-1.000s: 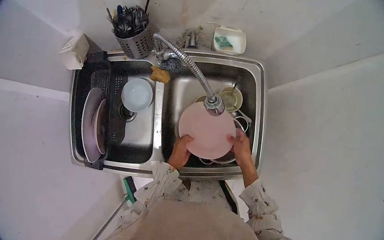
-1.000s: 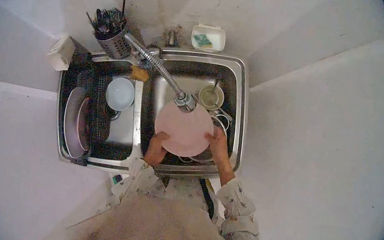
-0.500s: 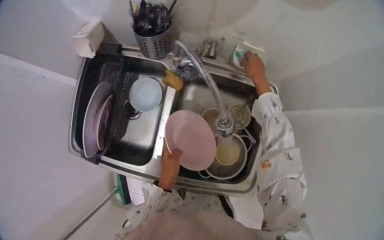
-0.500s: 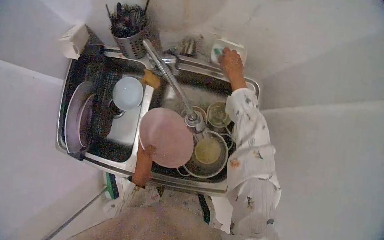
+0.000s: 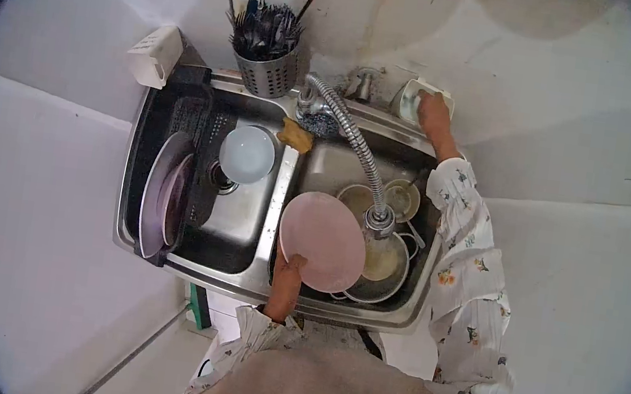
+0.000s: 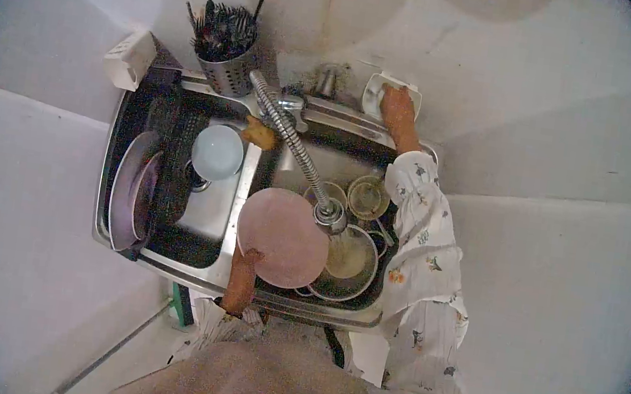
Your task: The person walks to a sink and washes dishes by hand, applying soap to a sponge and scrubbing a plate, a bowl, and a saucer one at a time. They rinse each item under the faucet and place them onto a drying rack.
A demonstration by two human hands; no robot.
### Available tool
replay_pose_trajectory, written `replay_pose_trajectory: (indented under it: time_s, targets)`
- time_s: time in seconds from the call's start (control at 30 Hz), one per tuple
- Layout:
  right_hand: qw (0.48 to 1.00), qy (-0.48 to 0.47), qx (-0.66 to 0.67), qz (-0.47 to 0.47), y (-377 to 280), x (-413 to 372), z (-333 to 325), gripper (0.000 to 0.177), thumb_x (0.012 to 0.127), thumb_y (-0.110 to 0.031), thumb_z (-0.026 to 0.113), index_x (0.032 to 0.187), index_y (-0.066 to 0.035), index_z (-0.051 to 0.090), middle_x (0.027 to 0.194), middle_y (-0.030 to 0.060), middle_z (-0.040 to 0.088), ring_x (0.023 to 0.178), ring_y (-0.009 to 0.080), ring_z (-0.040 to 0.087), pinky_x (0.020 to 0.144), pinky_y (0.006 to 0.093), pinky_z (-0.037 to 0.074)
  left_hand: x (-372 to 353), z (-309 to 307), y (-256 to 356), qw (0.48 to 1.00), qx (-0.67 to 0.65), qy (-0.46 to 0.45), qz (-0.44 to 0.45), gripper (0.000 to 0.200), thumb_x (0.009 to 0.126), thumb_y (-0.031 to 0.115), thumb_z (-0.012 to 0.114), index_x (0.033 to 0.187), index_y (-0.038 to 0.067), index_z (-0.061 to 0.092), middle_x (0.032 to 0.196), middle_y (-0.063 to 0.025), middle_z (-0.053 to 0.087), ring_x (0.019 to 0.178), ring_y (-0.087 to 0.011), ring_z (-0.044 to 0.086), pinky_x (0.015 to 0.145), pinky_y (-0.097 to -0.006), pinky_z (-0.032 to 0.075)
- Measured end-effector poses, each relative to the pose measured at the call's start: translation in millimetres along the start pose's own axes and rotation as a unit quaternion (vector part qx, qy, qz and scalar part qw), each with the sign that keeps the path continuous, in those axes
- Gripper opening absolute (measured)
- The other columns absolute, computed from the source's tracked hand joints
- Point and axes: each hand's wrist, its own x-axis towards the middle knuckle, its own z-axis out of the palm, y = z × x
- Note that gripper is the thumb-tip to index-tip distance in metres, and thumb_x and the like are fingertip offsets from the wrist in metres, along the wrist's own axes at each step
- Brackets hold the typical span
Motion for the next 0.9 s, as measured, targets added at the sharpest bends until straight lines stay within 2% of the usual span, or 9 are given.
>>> replay_pose_trajectory:
  time_s: [0.2, 0.3, 0.37, 0.4, 0.47, 0.57, 0.73, 0.8, 0.9]
  targets:
    - [0.997, 0.05, 0.009, 0.055, -9.7, -6.1, 8.6, 0.023, 0.078, -0.007, 0.049, 0.099, -0.002, 0.058, 0.095, 0.028, 0.053, 0.086, 0.0417, 0.058, 0.073, 0.0459, 0.049, 0.6, 8.8, 3.6, 0.998, 0.02, 0.03, -0.056, 0.068, 0.071, 0.003, 0.044, 0.136, 0.004, 0.025, 0.126, -0.0144, 0.042, 0.115, -0.0268, 0.042, 0.099, -0.0348, 0.032]
    - [0.99, 0.125, 0.042, 0.059, 0.2, -4.7, 26.4, 0.023, 0.08, -0.009, 0.05, 0.102, -0.002, 0.057, 0.095, 0.0242, 0.055, 0.082, 0.0342, 0.06, 0.07, 0.0412, 0.051, 5.1, 11.7, 3.4, 0.999, -0.028, 0.0, -0.022, 0.068, 0.071, 0.003, 0.044, 0.136, 0.003, 0.026, 0.126, -0.0148, 0.041, 0.116, -0.0271, 0.041, 0.099, -0.035, 0.031]
    - [0.842, 0.077, 0.487, 0.219, 8.4, -15.3, 30.4, 0.022, 0.085, -0.012, 0.05, 0.104, -0.003, 0.054, 0.095, 0.0158, 0.057, 0.078, 0.0241, 0.059, 0.065, 0.0354, 0.051, 8.7, 15.5, 5.8, 0.999, 0.017, 0.025, -0.028, 0.067, 0.072, 0.003, 0.045, 0.136, 0.003, 0.026, 0.126, -0.0154, 0.041, 0.116, -0.027, 0.04, 0.1, -0.0353, 0.03]
    - [0.842, 0.087, 0.486, 0.219, 10.4, -29.7, 24.0, 0.022, 0.085, -0.012, 0.05, 0.104, -0.003, 0.054, 0.095, 0.0158, 0.057, 0.078, 0.0241, 0.059, 0.065, 0.0354, 0.051, 7.9, 13.0, 3.2, 0.999, 0.02, 0.016, -0.022, 0.067, 0.072, 0.003, 0.045, 0.136, 0.003, 0.026, 0.126, -0.0154, 0.041, 0.116, -0.027, 0.04, 0.1, -0.0353, 0.03]
    - [0.597, 0.114, 0.754, 0.249, -2.1, -79.4, -7.0, 0.022, 0.088, -0.016, 0.049, 0.106, -0.003, 0.053, 0.094, 0.0078, 0.056, 0.076, 0.0168, 0.056, 0.064, 0.0315, 0.05, 4.0, 3.2, -1.6, 1.0, 0.01, 0.001, -0.006, 0.066, 0.073, 0.004, 0.045, 0.136, 0.003, 0.026, 0.127, -0.0161, 0.04, 0.117, -0.0273, 0.039, 0.1, -0.0347, 0.029]
    - [0.604, 0.066, 0.729, 0.316, -33.7, -163.5, -32.8, 0.021, 0.088, -0.017, 0.048, 0.104, -0.004, 0.053, 0.093, 0.0053, 0.056, 0.075, 0.016, 0.056, 0.063, 0.0294, 0.048, 15.9, -14.6, -19.0, 0.996, 0.036, -0.026, 0.074, 0.064, 0.074, 0.006, 0.045, 0.136, 0.003, 0.026, 0.127, -0.0165, 0.039, 0.116, -0.028, 0.039, 0.1, -0.0342, 0.029]
    - [0.607, -0.11, 0.69, 0.378, -113.5, -294.9, 6.0, 0.027, 0.082, -0.017, 0.06, 0.105, -0.005, 0.054, 0.094, 0.0031, 0.057, 0.079, 0.0167, 0.055, 0.067, 0.0304, 0.046, 5.2, -10.4, 9.0, 0.998, 0.02, -0.032, 0.052, 0.057, 0.087, 0.021, 0.045, 0.137, 0.003, 0.025, 0.13, -0.0174, 0.037, 0.119, -0.0282, 0.037, 0.101, -0.0355, 0.028]
    - [0.829, -0.034, 0.498, 0.252, -157.6, -309.1, 11.5, 0.023, 0.086, -0.019, 0.055, 0.103, -0.004, 0.055, 0.095, 0.0102, 0.061, 0.09, 0.0255, 0.057, 0.079, 0.038, 0.044, -3.1, -1.7, 24.1, 0.997, 0.027, -0.04, 0.054, 0.057, 0.091, 0.03, 0.044, 0.137, 0.003, 0.024, 0.131, -0.0177, 0.036, 0.12, -0.0284, 0.037, 0.101, -0.0363, 0.028]
    - [0.875, 0.021, 0.426, 0.229, -192.0, -277.1, 4.4, 0.021, 0.079, -0.011, 0.059, 0.098, -0.003, 0.057, 0.096, 0.0152, 0.06, 0.092, 0.0336, 0.055, 0.081, 0.0415, 0.043, -3.5, -2.0, 19.5, 0.993, 0.083, -0.051, 0.065, 0.062, 0.092, 0.042, 0.043, 0.135, 0.001, 0.027, 0.132, -0.0154, 0.038, 0.12, -0.0278, 0.039, 0.102, -0.0386, 0.029]
